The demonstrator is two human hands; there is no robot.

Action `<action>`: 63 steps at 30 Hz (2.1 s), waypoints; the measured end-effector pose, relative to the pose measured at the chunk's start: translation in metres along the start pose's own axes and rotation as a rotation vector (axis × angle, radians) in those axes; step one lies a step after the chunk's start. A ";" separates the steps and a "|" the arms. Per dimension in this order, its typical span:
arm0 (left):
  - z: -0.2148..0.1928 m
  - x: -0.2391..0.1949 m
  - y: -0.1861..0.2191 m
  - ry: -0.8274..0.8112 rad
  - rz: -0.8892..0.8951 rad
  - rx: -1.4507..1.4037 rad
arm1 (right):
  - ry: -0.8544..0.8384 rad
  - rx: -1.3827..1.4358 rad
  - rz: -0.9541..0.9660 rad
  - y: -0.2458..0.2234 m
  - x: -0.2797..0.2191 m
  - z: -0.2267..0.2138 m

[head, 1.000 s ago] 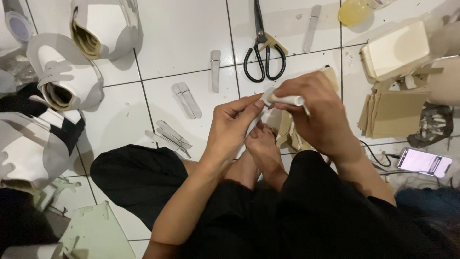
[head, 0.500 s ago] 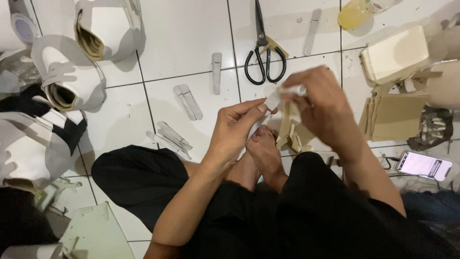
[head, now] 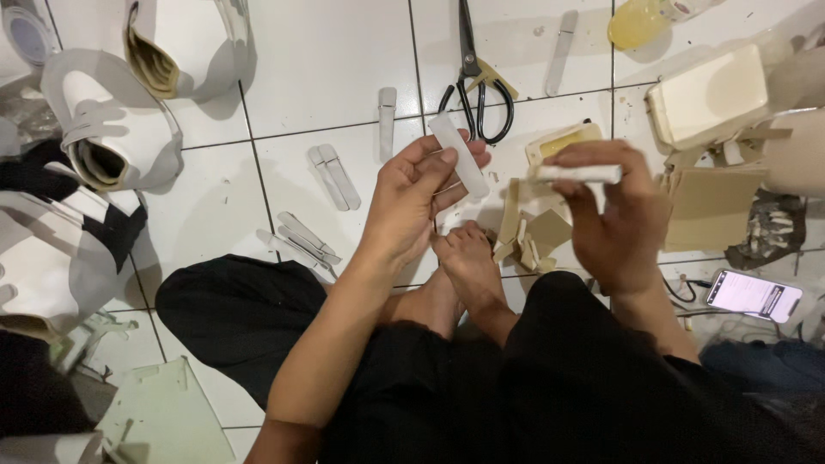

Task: The person sits on the floor and assembles white plastic components, then applies a yellowish substance to a white shoe-like object using a brush. The person handles the plastic parts and the shoe-like object while seated.

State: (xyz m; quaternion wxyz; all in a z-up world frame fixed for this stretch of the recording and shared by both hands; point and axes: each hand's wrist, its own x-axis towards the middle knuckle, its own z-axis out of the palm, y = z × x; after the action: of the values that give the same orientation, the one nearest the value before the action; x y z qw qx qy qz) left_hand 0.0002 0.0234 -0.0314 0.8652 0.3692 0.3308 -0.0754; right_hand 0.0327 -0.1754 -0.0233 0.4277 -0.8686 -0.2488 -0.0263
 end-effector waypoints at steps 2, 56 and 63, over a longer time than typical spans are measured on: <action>-0.002 0.000 -0.006 -0.026 0.073 0.056 | 0.001 0.159 -0.015 -0.001 0.000 0.007; 0.032 -0.028 0.017 -0.119 0.255 0.121 | 0.004 0.206 -0.103 -0.005 0.009 0.017; 0.023 -0.027 0.020 -0.112 0.247 0.056 | 0.010 0.178 -0.070 0.023 -0.004 0.014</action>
State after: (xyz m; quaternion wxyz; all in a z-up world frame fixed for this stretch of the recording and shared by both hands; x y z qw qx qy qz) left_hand -0.0013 0.0190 0.0092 0.8745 0.4261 0.2316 0.0020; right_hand 0.0368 -0.1782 -0.0500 0.5033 -0.8178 -0.2781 -0.0233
